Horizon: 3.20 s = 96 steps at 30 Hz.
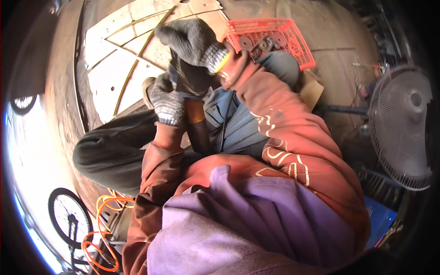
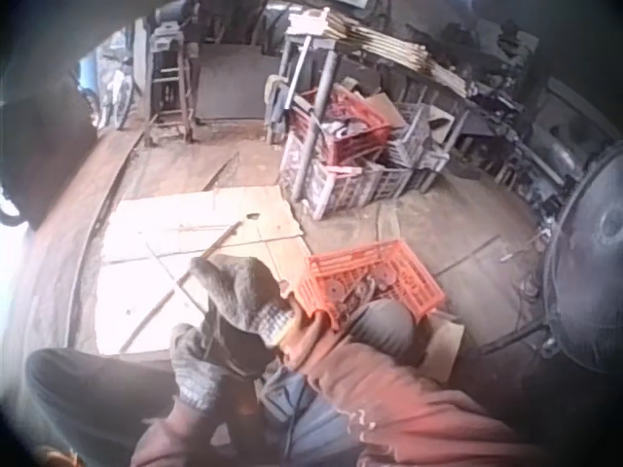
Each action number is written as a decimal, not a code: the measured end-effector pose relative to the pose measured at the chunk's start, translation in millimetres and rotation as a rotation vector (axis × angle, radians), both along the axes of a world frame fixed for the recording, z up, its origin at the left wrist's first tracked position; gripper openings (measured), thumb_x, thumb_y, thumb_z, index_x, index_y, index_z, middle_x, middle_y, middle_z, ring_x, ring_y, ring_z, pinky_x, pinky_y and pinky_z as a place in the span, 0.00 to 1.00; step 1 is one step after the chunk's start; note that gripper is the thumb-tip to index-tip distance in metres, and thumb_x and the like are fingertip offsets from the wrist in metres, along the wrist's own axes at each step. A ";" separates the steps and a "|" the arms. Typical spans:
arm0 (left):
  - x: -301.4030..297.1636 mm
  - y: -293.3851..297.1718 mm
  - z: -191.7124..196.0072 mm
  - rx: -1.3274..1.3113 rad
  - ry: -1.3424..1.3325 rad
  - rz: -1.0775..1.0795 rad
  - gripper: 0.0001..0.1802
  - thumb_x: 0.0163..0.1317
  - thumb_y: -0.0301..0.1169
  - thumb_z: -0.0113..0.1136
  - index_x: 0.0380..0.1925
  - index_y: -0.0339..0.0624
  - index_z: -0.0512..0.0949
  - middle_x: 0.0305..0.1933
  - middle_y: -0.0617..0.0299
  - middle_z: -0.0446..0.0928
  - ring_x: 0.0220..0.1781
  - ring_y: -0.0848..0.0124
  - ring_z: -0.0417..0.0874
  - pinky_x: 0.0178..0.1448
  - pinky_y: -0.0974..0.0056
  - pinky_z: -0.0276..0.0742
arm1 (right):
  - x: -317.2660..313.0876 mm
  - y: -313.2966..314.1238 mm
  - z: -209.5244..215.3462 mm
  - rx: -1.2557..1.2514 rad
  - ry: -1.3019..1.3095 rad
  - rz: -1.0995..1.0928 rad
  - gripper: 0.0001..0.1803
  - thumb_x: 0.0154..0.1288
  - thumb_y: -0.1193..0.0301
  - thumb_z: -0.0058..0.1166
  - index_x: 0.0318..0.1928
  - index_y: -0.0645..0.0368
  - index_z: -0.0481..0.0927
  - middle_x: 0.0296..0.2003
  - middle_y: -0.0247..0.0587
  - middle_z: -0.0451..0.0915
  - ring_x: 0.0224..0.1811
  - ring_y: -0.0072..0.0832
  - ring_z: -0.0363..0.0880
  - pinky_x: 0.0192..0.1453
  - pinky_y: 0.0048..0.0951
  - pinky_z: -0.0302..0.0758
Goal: The person holds and rotates a circular metal plate against the spinning disk of an angle grinder to smooth its edges.
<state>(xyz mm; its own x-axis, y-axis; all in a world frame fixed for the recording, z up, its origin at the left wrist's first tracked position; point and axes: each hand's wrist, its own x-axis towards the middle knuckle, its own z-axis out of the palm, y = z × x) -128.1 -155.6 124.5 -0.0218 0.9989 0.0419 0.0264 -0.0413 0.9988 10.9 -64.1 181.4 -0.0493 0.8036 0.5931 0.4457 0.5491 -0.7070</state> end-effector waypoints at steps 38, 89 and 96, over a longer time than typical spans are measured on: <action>37.2 -8.5 -8.7 -0.191 0.282 -0.107 0.21 0.58 0.22 0.63 0.53 0.29 0.79 0.47 0.49 0.85 0.49 0.64 0.86 0.56 0.64 0.79 | 72.7 -8.0 -95.1 -1.045 0.259 -0.739 0.53 0.65 0.27 0.35 0.42 0.74 0.83 0.42 0.71 0.82 0.54 0.60 0.80 0.56 0.51 0.75; -10.0 46.6 61.1 0.231 0.186 -0.073 0.38 0.62 0.54 0.66 0.63 0.38 0.74 0.50 0.47 0.83 0.55 0.60 0.84 0.61 0.61 0.78 | 42.3 -48.5 0.4 -0.986 0.846 0.085 0.24 0.60 0.64 0.68 0.52 0.63 0.77 0.39 0.43 0.84 0.35 0.33 0.84 0.43 0.35 0.84; 22.8 14.4 59.7 -0.293 -0.185 -0.506 0.31 0.56 0.46 0.74 0.51 0.35 0.80 0.34 0.56 0.84 0.34 0.68 0.85 0.39 0.63 0.81 | 41.8 -8.0 34.2 -0.995 0.854 0.258 0.34 0.62 0.47 0.64 0.54 0.63 0.74 0.38 0.45 0.82 0.35 0.36 0.84 0.40 0.38 0.85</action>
<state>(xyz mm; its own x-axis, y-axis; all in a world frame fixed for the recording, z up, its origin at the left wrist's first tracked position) -105.3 -141.2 184.2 0.4775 0.8566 -0.1954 -0.0995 0.2737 0.9566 52.7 -72.2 215.6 -0.1732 0.9332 -0.3148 -0.3715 -0.3579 -0.8567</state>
